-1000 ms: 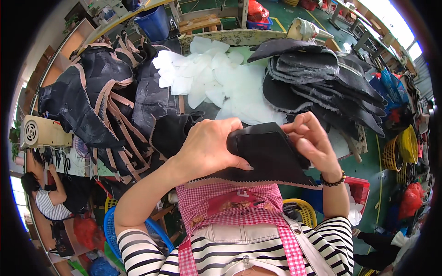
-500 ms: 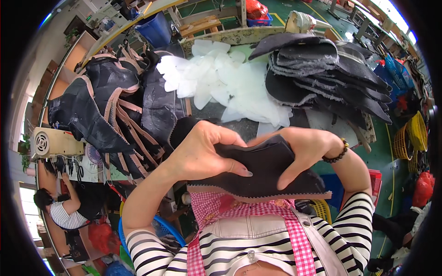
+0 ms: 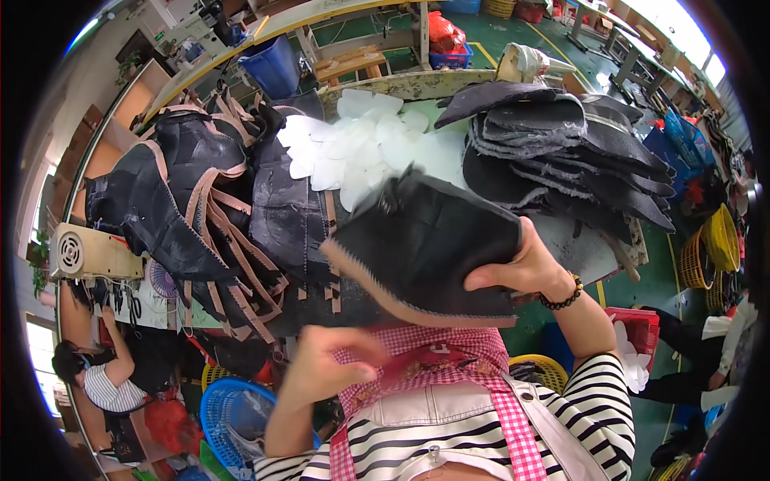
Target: The person assembles slipper components by hand at a workbench. They pick up a white foam insole and a black fuzzy upper, press them together, and fold the upper over the insole to form the slipper. The process is repeated for multiple units, with finished items placed into a blue basket.
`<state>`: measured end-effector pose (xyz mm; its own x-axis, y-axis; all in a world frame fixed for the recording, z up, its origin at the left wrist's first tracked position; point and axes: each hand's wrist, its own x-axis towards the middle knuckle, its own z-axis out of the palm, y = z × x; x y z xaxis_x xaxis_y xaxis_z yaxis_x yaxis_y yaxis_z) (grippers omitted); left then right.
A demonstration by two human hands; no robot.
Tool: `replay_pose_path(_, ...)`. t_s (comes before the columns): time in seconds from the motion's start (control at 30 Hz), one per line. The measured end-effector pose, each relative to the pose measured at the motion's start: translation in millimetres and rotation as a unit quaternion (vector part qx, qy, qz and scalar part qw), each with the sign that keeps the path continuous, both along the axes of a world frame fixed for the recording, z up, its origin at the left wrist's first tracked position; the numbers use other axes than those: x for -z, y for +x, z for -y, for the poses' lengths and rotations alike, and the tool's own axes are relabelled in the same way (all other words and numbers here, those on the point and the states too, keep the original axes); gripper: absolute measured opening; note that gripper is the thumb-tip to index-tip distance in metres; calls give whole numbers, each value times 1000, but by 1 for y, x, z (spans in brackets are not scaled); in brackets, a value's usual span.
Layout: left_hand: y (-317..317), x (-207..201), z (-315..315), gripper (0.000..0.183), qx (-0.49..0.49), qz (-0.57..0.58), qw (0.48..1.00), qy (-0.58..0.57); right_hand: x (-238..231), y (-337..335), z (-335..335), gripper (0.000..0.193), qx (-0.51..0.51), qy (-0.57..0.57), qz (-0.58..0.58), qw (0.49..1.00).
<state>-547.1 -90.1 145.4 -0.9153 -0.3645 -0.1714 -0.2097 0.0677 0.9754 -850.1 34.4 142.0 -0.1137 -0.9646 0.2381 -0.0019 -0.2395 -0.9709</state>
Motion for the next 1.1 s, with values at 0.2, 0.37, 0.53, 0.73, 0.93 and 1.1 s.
replay_pose_path(0.2, -82, 26, -46, 60, -217, -231, 857, 405, -15, 20, 5, 43, -46, 153, -118, 980)
replay_pose_path(0.37, -99, 42, -43, 56, -217, -241, 876, 356, -3, 21, -4, 54, 187, -101, -83, 974)
replay_pose_path(0.53, -115, 59, -62, 53, -257, -256, 894, 263, -4, 12, -30, 30, 276, -80, -250, 925)
replay_pose_path(0.73, -120, 97, -58, 52, -224, -261, 921, 184, 7, 6, -41, 20, 350, -124, -354, 859)
replay_pose_path(0.93, -117, 109, -54, 52, -231, -245, 928, 162, 2, 10, -44, 26, 301, -55, -254, 918)
replay_pose_path(1.1, -116, 88, -63, 61, -242, -268, 908, 215, 14, -8, -26, 30, 127, -71, -4, 989)
